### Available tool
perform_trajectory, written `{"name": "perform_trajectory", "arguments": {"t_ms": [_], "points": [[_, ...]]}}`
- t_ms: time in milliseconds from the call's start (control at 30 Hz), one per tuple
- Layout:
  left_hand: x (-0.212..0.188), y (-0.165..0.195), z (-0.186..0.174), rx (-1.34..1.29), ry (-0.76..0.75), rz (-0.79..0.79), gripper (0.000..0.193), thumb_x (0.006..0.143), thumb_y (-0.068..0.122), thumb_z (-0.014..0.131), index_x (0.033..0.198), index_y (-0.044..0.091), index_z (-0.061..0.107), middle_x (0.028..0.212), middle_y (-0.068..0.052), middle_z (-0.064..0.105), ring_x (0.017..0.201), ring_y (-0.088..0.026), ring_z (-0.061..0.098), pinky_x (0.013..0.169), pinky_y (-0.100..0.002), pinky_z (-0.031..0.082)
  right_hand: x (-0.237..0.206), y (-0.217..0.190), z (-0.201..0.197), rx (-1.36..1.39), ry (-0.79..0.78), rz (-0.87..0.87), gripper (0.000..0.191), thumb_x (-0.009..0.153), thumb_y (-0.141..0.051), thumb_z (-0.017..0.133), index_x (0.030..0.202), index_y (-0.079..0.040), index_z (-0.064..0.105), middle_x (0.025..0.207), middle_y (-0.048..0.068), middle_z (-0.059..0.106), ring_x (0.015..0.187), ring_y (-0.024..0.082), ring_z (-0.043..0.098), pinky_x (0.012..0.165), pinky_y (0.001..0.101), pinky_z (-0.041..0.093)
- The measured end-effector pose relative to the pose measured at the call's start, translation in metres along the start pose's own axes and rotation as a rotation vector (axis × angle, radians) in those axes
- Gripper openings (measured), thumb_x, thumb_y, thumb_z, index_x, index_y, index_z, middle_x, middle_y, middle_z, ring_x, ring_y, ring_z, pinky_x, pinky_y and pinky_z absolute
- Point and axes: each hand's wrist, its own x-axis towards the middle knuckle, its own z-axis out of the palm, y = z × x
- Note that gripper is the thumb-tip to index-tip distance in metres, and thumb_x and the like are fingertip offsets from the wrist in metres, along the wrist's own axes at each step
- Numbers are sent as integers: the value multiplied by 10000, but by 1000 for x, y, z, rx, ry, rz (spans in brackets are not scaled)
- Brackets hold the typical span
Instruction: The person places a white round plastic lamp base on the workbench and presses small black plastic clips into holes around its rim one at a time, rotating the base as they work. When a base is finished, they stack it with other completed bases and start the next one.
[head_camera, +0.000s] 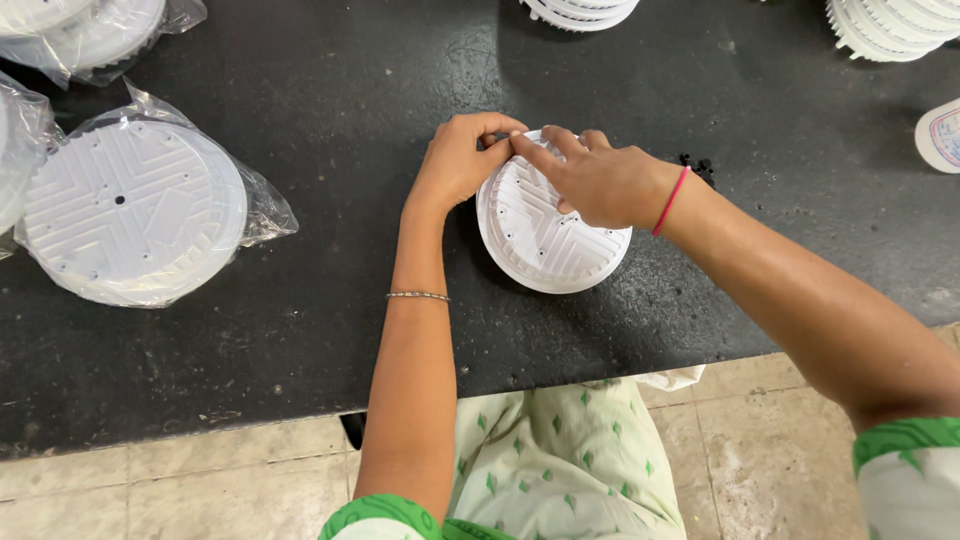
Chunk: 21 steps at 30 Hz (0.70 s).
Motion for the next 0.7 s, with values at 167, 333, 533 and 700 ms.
{"name": "perform_trajectory", "arguments": {"t_ms": [167, 333, 533, 700], "points": [[1, -2, 0, -1, 6, 10, 228, 878, 148, 716, 1089, 152, 803, 700, 4, 693, 642, -97, 620, 618, -293, 508, -1, -1, 1, 2, 27, -9, 883, 918, -167, 668, 1610, -185, 120, 1614, 188, 251, 1358, 478, 425, 951, 530, 547], [2, -2, 0, -20, 14, 43, 227, 885, 137, 708, 1093, 140, 800, 731, -5, 716, 661, -101, 645, 634, -290, 523, 1, -4, -3, -19, -5, 8, 913, 904, -156, 683, 1610, -175, 104, 1613, 187, 242, 1369, 484, 404, 969, 540, 532], [0, 1, 0, -12, 8, -21, 210, 878, 172, 723, 1071, 151, 802, 735, 5, 732, 658, -102, 655, 629, -286, 525, -4, -4, -5, 39, -23, 4, 882, 906, -132, 668, 1603, -202, 131, 1632, 149, 230, 1404, 452, 378, 1019, 534, 504], [0, 0, 1, -2, 25, 8, 196, 876, 202, 759, 1053, 145, 820, 694, -36, 695, 630, -132, 600, 609, -312, 490, -5, 3, -2, 102, -19, 28, 862, 918, -148, 643, 1599, -224, 121, 1643, 91, 220, 1477, 385, 281, 1058, 520, 468]]}}
